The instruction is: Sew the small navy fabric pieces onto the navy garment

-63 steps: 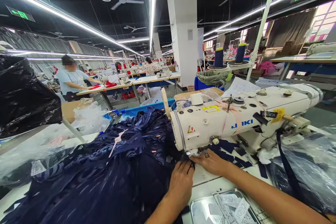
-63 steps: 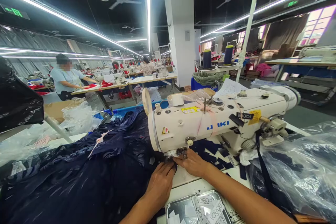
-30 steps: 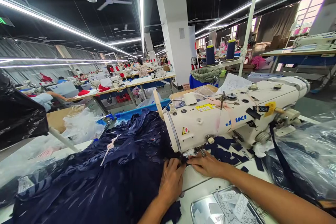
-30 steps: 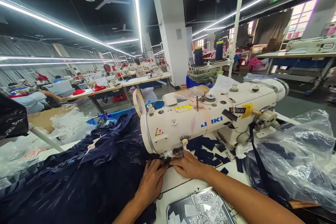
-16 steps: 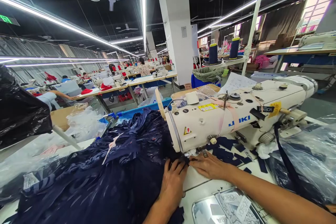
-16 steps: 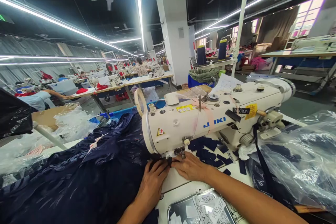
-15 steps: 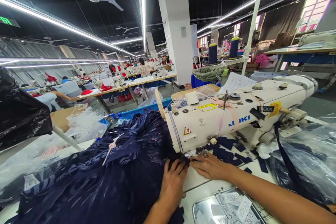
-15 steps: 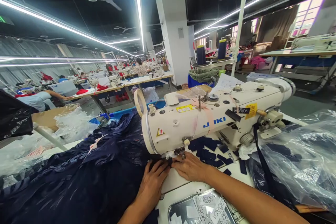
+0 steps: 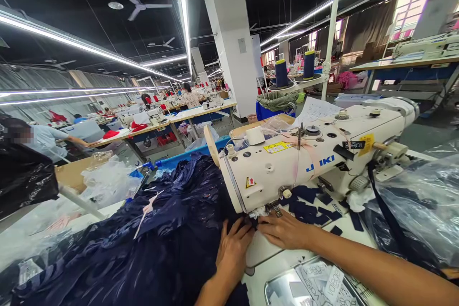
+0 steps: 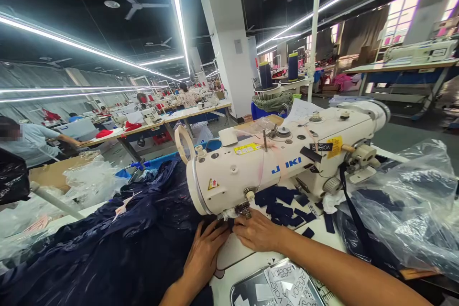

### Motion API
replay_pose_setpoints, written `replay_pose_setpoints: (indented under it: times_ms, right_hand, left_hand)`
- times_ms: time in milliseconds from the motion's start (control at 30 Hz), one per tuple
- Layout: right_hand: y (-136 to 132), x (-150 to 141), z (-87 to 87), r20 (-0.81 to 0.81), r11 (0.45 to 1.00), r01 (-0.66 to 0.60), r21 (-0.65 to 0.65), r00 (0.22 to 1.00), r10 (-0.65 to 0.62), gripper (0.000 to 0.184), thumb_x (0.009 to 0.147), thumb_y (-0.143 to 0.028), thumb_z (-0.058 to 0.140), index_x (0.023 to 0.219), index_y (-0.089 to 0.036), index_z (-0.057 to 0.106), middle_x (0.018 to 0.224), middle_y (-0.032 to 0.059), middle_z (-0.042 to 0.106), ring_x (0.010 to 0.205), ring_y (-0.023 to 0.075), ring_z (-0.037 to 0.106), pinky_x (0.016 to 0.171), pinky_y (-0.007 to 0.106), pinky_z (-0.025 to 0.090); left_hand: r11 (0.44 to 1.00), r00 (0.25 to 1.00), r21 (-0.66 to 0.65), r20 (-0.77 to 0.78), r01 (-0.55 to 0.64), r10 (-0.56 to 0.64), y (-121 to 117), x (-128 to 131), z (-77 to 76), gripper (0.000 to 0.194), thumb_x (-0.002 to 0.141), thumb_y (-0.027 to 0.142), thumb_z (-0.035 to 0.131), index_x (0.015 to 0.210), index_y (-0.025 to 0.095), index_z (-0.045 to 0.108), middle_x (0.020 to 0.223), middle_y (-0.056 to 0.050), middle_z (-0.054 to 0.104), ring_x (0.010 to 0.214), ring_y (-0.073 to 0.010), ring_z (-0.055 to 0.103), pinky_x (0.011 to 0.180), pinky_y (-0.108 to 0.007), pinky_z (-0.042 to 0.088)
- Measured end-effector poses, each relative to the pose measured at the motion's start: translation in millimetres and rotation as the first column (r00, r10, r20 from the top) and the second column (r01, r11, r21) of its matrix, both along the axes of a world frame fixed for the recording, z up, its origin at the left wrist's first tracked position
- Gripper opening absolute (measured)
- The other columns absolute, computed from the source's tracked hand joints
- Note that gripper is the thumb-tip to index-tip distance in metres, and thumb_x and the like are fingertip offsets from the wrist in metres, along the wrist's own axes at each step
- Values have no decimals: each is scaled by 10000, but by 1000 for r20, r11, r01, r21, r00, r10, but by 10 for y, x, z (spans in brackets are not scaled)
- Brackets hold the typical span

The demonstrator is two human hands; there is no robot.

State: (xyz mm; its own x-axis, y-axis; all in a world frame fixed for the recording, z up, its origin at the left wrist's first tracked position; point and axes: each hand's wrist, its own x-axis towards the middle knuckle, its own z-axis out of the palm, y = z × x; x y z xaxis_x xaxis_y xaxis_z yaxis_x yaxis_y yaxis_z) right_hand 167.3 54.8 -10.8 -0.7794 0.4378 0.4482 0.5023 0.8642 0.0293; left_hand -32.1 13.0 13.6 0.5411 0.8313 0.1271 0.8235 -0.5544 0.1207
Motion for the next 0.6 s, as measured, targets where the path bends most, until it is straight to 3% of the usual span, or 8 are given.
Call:
replay_pose_setpoints:
  times_ms: [300,600]
  right_hand:
    - [15,-54,-70,-29,999,30,10,999,-30,223,829,-182,434,979,-158,598,958,79,635,796,198,612,770,355,430]
    - [39,-51,-61,-49,997,57,-60,997,-60,265,806,-202,465,1030,-172,604,1010,82,646,886,208,599,830,359,422]
  left_hand:
    - [999,999,-32,6,-33,33,41,-21,19,500,725,-32,426,1123,242,552,1184,-50,560,1165,-248,414,972,-594,228]
    - [996,997,-40,-5,-80,80,91,17,113,579,656,-82,389,1111,233,559,1191,-33,556,1173,-237,407,982,-577,213]
